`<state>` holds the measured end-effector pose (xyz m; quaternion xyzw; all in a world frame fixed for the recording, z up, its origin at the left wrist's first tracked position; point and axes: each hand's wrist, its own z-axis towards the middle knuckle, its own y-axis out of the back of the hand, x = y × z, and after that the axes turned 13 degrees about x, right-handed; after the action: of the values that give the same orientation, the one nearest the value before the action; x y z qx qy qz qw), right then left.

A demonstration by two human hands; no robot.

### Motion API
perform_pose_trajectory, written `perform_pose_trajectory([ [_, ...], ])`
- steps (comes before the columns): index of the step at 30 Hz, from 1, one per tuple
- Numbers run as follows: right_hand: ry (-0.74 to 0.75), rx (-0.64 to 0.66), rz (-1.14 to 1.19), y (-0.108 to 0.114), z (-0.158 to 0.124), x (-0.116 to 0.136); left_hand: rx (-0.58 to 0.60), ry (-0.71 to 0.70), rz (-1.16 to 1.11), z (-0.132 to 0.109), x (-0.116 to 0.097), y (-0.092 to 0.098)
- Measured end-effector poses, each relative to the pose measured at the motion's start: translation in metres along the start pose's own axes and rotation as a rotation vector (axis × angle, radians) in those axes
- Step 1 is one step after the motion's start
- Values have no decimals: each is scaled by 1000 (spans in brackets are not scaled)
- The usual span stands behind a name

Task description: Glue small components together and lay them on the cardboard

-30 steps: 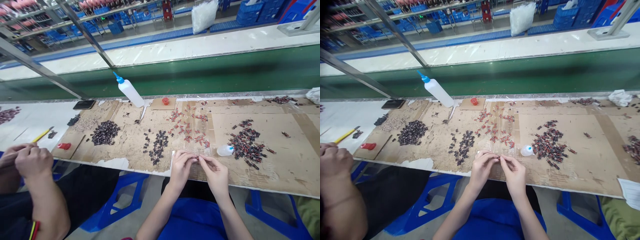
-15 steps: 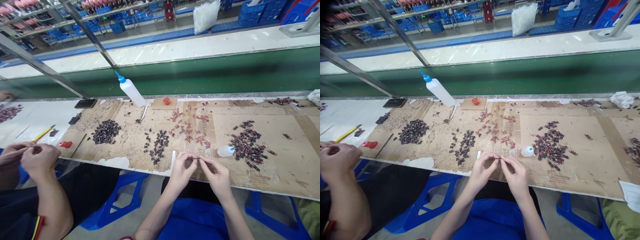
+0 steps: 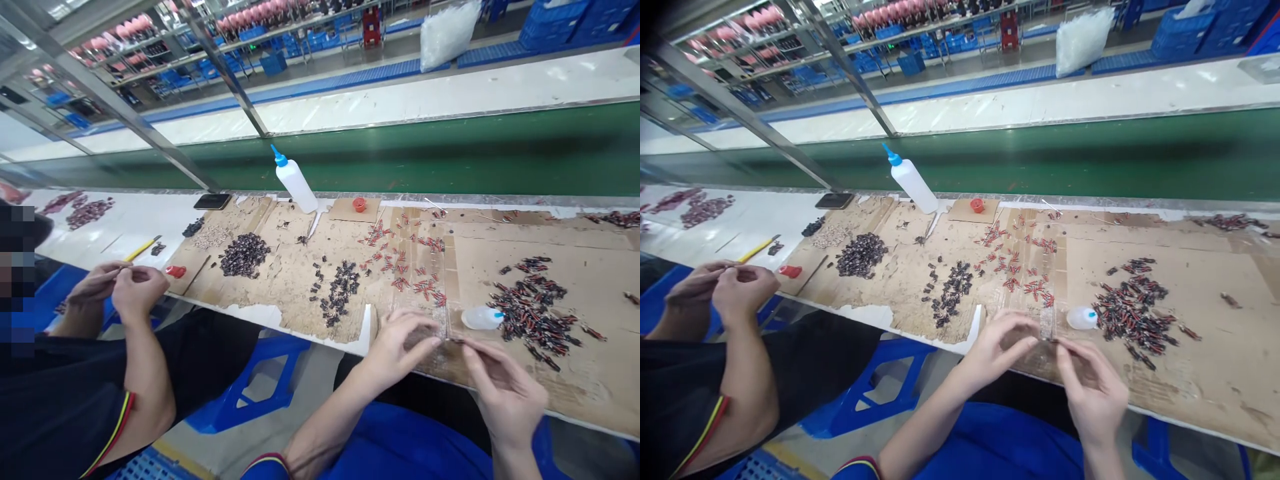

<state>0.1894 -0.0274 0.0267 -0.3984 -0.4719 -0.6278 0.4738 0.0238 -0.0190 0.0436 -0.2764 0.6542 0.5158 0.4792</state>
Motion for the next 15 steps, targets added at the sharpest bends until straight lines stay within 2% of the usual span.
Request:
perform_pose_trajectory([
  [1, -8, -117, -60, 7, 1, -2, -43, 38, 94, 4, 3, 6],
  [3, -37, -374, -171, 21, 6, -8, -225, 180, 298, 13, 10, 22],
  [5, -25, -438, -244, 34, 14, -19, -399, 338, 458, 22, 19, 38],
  [7, 62, -284, -399, 43, 22, -30, -442, 438, 547, 30, 28, 49],
  [10, 210, -133, -677, 42, 32, -43, -413, 503, 595, 38, 41, 56],
  [12, 241, -84, -736, 35, 35, -46, -426, 487, 581, 42, 49, 57],
  [15, 231, -58, -697, 25, 39, -42, -467, 401, 490, 43, 55, 57],
])
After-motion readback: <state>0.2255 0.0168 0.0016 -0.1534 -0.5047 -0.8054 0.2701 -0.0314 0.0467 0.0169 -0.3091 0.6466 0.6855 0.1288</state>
